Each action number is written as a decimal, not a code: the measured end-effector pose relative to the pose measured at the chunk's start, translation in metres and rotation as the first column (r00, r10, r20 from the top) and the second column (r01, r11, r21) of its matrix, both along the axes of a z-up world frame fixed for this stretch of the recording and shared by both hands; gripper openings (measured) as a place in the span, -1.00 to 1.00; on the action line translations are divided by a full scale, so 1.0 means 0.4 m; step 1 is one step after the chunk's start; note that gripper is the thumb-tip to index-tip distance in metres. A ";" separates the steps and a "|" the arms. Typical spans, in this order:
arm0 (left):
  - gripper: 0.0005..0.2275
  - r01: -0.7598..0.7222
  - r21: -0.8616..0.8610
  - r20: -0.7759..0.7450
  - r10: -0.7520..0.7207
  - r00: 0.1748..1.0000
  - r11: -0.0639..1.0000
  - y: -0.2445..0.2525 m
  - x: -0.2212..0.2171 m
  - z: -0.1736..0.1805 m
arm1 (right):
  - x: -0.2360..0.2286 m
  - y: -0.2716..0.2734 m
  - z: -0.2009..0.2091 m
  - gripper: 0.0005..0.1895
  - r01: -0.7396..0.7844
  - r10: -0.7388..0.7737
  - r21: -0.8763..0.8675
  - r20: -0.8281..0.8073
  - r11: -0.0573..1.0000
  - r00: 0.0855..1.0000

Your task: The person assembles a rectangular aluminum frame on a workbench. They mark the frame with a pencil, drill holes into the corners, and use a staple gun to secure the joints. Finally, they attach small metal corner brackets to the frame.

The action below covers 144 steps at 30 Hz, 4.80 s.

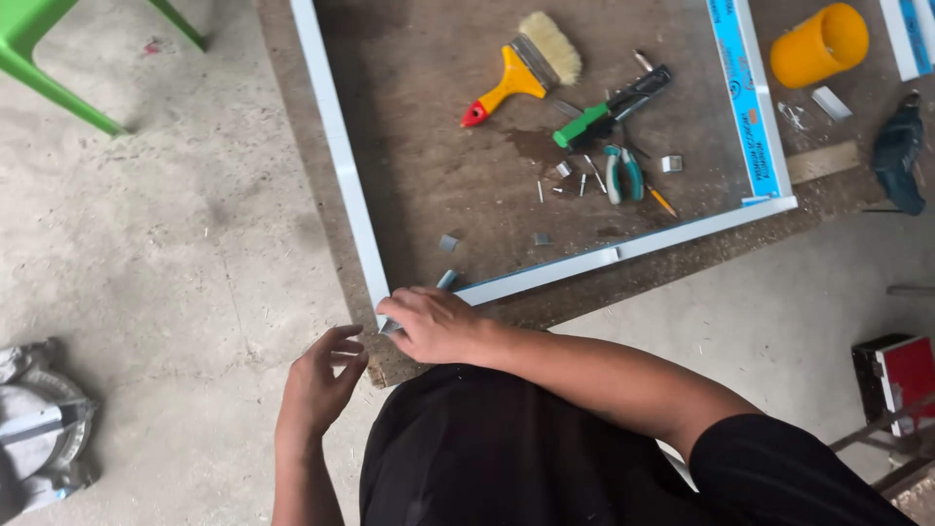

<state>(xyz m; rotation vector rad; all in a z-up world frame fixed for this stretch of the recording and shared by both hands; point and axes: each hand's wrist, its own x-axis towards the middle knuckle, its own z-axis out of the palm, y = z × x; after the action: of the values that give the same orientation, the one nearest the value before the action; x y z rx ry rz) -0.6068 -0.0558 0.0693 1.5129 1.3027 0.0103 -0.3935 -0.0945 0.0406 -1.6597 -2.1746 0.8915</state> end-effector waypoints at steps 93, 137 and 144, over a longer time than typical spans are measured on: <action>-0.55 -0.396 0.213 -0.194 0.436 0.879 0.893 -0.015 0.298 0.176 | 1.331 -0.277 -0.168 -0.69 0.543 -0.579 0.294 0.046 0.786 0.814; -0.60 -0.057 -0.165 0.117 0.077 0.990 0.985 -0.019 -0.365 -0.130 | -0.025 -0.010 -0.054 -0.57 0.099 -0.100 0.137 0.007 0.986 0.995; -0.59 0.020 -0.280 0.007 -0.018 1.000 0.960 -0.146 -0.449 -0.324 | -0.019 -0.020 -0.100 -0.61 0.139 -0.129 0.187 -0.062 0.973 0.990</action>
<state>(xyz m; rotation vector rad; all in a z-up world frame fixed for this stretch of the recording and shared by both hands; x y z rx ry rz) -0.7864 -0.1143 -0.0603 1.2815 1.2289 -0.1767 -0.4012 -0.1026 0.0005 -1.6500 -2.0179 0.6576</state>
